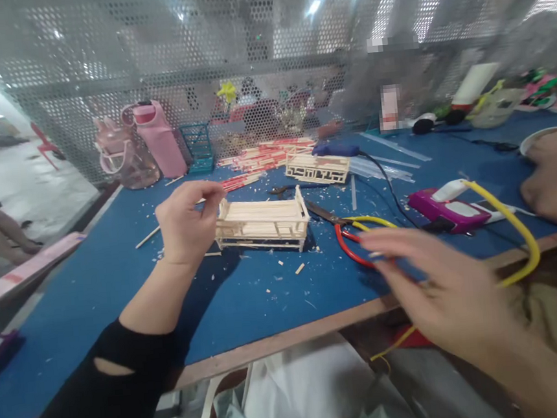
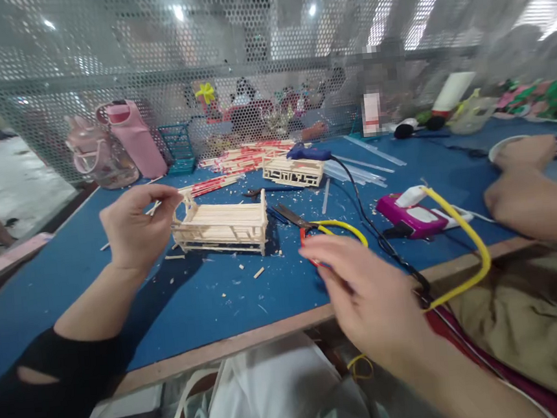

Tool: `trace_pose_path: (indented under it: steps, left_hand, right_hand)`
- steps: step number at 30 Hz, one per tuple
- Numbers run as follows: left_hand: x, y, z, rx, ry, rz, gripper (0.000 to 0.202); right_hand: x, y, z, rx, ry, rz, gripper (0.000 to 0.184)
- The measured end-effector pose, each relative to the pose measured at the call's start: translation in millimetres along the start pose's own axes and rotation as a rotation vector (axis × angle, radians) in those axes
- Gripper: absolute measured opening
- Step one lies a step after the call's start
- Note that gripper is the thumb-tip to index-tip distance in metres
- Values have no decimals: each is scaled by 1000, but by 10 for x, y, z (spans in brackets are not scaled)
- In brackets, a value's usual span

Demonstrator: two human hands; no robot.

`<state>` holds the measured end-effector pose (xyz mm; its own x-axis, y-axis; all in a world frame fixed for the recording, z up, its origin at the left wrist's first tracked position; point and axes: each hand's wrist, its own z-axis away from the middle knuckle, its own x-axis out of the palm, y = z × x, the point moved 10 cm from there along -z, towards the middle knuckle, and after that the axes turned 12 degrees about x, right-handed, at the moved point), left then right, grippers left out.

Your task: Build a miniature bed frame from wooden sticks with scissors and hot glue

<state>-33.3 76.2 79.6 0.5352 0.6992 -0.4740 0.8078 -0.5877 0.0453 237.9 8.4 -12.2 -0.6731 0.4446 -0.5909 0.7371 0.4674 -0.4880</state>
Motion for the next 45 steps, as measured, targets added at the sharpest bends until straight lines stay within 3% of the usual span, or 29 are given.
trace_pose_path:
  steps: [3,7,9,12,15,18,21,28,45]
  left_hand:
    - [64,63,8,5,-55,5,13]
    - [153,278,21,60,-138,42,20]
    - [225,470,23,136,-200,82,23]
    - [397,790,35,258,-339,175,52]
    - [614,943,64,243,-526,220,75]
    - [763,957,92,173,-663,238,81]
    - [812,938,86,141,-702,244,80]
    - [836,912,40,87,-690,321,81]
    - [855,909,58,81,-687,234,77]
  right_hand:
    - [25,-206,-195,60,-84,-19,41]
    - [47,-115,-531,178,-59,-174,24]
    - [92,-152,-754,152,-67,-249,22]
    - [143,-280,-1132,71,-42,-314,21]
    - [393,-410,-1361,-27,-210,-456,24]
    - [635,-421,-1338,-58,-393,-565,24]
    - [708,-367,-1242,-47,-451,-564,22]
    - [685,-352,-1220,-29,-418,-501,21]
    - [682,-296,-1219,58,-305,-540,13]
